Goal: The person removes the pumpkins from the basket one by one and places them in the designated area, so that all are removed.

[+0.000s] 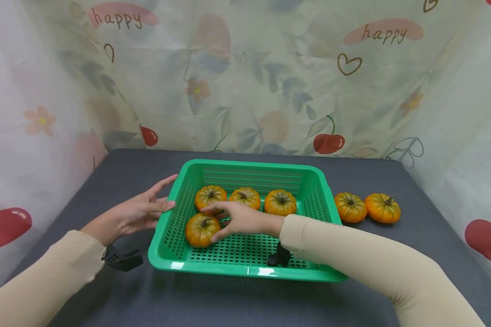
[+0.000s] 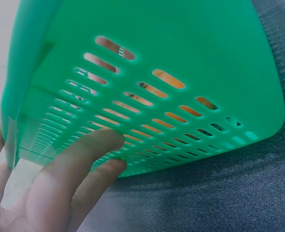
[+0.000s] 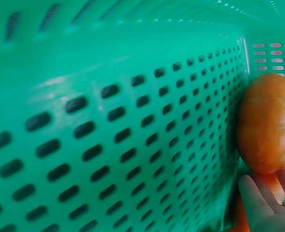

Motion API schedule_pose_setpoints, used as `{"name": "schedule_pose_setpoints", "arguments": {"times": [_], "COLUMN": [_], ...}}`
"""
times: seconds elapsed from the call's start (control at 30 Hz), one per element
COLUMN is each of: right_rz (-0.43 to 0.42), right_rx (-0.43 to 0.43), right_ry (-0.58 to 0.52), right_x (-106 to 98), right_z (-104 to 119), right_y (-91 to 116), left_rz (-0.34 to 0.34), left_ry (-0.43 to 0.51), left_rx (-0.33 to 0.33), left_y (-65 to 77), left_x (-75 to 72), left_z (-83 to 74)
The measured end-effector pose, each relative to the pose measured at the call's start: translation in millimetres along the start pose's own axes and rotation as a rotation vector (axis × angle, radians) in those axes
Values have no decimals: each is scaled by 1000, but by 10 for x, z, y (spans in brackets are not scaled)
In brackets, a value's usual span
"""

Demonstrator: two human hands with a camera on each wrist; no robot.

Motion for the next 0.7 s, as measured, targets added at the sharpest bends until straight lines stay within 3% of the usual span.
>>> {"name": "schedule_pose_setpoints", "arguments": {"times": [0.5, 0.7], "right_rz": [50, 60], "right_rx": [2, -17], "right_ry": [178, 189], "right_x": [90, 100], "right_z": [30, 53], "right_y": [-148, -174], "left_rz": [16, 11], "left_ry": [10, 6], "left_rx": [2, -1], "left_y": [1, 0], "left_x": [3, 3], "left_z": [-1, 1]}}
Point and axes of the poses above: each hand's wrist, its own y-axis away from the middle knuckle, its own x-axis out of the palm, z = x × y, the point moved 4 cm from there along -y, towards the middle knuckle, and after that the axes turned 13 degrees about y, right-handed, at the moved point
